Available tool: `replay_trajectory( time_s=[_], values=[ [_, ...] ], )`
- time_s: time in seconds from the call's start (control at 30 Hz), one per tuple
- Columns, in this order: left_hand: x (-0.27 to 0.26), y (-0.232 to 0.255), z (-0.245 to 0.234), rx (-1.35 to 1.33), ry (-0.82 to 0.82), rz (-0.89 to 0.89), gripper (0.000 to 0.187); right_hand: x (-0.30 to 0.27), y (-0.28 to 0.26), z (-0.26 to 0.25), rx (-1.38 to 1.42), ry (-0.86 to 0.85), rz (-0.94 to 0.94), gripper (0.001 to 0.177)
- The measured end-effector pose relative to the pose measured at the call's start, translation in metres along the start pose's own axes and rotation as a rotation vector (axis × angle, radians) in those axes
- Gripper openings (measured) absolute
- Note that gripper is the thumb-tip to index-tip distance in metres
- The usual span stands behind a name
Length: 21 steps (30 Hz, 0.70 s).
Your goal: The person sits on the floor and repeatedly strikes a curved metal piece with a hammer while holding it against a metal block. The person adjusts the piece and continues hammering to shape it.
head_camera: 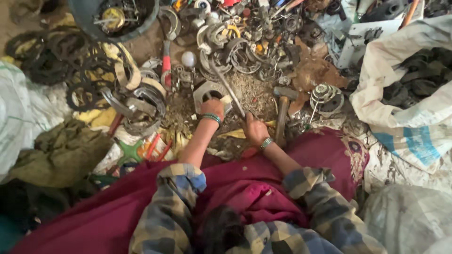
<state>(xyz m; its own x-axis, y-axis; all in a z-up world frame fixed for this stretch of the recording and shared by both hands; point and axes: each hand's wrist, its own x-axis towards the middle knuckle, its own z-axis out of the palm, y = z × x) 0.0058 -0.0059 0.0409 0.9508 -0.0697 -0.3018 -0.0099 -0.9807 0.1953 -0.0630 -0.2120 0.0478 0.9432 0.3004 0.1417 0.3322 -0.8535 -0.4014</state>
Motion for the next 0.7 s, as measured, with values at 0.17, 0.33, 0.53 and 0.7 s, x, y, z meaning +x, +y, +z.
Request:
replay_trajectory(
  time_s=[0.17,0.33,0.53,0.7],
  values=[
    [0.013,-0.005,0.030,-0.056,-0.011,0.001,0.017,-0.010,0.015,0.000,0.247,0.168,0.213,0.031],
    [0.025,-0.006,0.059,-0.021,0.200,-0.005,0.019,-0.003,0.013,0.009,-0.215,-0.139,0.022,0.024],
    [0.035,-0.007,0.073,-0.089,0.166,-0.037,0.017,-0.006,0.009,-0.015,0.164,0.081,0.124,0.035],
    [0.028,-0.012,0.070,-0.181,0.104,-0.107,0.019,-0.005,0.026,0.008,0.199,0.124,0.157,0.035]
  ],
)
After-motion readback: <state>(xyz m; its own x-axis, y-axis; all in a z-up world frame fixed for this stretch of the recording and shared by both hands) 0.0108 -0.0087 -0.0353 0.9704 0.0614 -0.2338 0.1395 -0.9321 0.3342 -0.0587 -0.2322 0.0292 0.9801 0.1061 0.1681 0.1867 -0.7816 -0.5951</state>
